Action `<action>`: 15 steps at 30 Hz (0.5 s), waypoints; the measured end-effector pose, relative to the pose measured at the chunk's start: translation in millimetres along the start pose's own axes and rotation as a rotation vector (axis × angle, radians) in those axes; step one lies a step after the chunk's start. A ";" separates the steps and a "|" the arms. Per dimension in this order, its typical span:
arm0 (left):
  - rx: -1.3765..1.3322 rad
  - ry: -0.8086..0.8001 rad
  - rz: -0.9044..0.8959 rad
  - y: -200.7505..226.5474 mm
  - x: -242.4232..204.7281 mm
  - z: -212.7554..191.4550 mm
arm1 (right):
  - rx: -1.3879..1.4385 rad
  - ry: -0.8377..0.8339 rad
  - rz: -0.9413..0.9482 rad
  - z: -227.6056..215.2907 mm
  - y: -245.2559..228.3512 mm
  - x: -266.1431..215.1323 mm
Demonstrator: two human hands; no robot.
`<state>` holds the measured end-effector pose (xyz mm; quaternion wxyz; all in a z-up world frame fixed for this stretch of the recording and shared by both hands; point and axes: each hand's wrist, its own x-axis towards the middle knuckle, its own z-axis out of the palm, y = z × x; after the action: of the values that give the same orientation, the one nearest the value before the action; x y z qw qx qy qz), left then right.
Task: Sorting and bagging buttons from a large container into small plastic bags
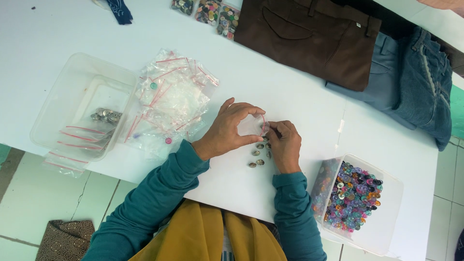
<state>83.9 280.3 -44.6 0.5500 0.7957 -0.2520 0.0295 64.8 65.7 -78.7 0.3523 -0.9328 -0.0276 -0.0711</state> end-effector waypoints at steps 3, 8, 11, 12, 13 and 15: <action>0.023 -0.013 0.014 0.5 -0.9 0.4 | 0.070 0.033 -0.039 -1.2 2.0 0.5; 0.086 0.007 0.052 -2.9 -2.3 3.9 | 0.145 0.120 -0.112 -14.4 -14.2 -0.4; 0.148 0.026 0.072 -4.7 -2.2 5.0 | 0.212 0.191 -0.148 -26.2 -32.7 -6.1; 0.179 0.035 0.085 -4.8 -2.1 4.7 | 0.258 0.220 -0.159 -29.8 -38.4 -8.1; 0.181 0.038 0.083 -6.2 -1.9 4.6 | 0.260 0.217 -0.162 -30.0 -40.2 -9.0; 0.225 0.028 0.093 -8.4 -2.2 6.5 | 0.276 0.251 -0.226 -31.9 -42.7 -13.0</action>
<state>84.1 277.7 -55.1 0.4588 0.8393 -0.2760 0.0945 44.0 76.6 -29.1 0.4673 -0.8504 -0.0975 -0.2214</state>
